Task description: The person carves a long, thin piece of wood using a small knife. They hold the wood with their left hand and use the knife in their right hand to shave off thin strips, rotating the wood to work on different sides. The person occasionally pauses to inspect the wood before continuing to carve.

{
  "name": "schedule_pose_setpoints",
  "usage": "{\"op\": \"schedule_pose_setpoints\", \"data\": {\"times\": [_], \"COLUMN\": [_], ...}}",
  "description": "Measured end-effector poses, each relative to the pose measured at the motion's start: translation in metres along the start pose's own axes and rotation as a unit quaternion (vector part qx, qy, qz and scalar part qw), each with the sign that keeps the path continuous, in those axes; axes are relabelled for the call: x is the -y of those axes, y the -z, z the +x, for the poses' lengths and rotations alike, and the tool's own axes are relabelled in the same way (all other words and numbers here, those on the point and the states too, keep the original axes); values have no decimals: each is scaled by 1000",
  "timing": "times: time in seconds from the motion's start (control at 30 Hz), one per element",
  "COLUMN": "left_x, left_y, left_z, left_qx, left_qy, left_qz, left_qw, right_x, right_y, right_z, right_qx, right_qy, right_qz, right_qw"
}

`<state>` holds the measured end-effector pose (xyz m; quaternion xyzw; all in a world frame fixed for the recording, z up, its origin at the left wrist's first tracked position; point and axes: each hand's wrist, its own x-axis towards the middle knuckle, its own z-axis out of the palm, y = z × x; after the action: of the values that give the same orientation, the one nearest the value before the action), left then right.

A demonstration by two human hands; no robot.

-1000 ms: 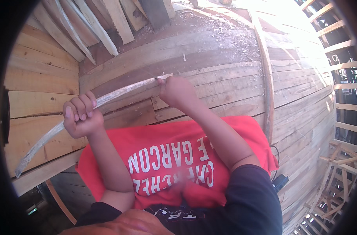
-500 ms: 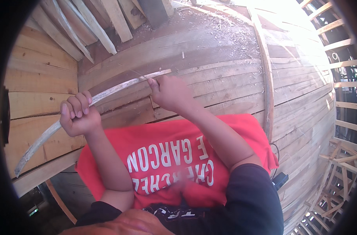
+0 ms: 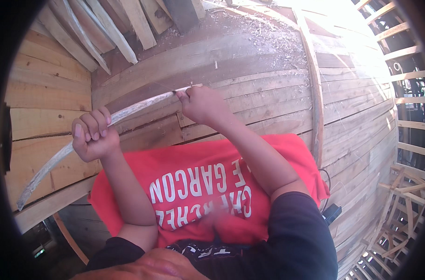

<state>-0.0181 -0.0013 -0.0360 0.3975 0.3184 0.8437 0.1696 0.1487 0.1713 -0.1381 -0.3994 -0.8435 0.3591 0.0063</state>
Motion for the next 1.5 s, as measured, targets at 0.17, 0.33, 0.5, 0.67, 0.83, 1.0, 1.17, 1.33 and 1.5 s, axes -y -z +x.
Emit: {"op": "schedule_pose_setpoints", "data": {"times": [0.17,0.33,0.5,0.67,0.83,1.0,1.17,1.33,1.5], "left_x": [1,2,-3,1,1,2,3,5,10], "left_y": [2,7,9,10,2,-7,-10,-15,-16], "left_z": [2,2,-4,3,-2,0,5,7,10], "left_qx": [27,41,5,41,-104,-158,-229,-65,131], "left_qy": [-4,2,5,8,-6,-3,3,23,10], "left_qz": [-5,-33,17,0,11,73,66,98,91], "left_qw": [1000,999,1000,999,995,985,971,993,987], "right_x": [0,-18,18,-27,7,7,-1,-3,6], "right_y": [12,4,16,-6,-9,-9,-6,-7,2], "right_z": [3,8,-14,15,-4,-4,7,2,5], "right_qx": [68,48,64,33,-7,-21,-45,-52,-14], "right_qy": [-46,-90,-12,-70,-48,18,-33,4,5], "right_qz": [-62,-52,13,4,93,68,51,76,78], "right_qw": [995,993,998,997,994,997,997,996,997]}}
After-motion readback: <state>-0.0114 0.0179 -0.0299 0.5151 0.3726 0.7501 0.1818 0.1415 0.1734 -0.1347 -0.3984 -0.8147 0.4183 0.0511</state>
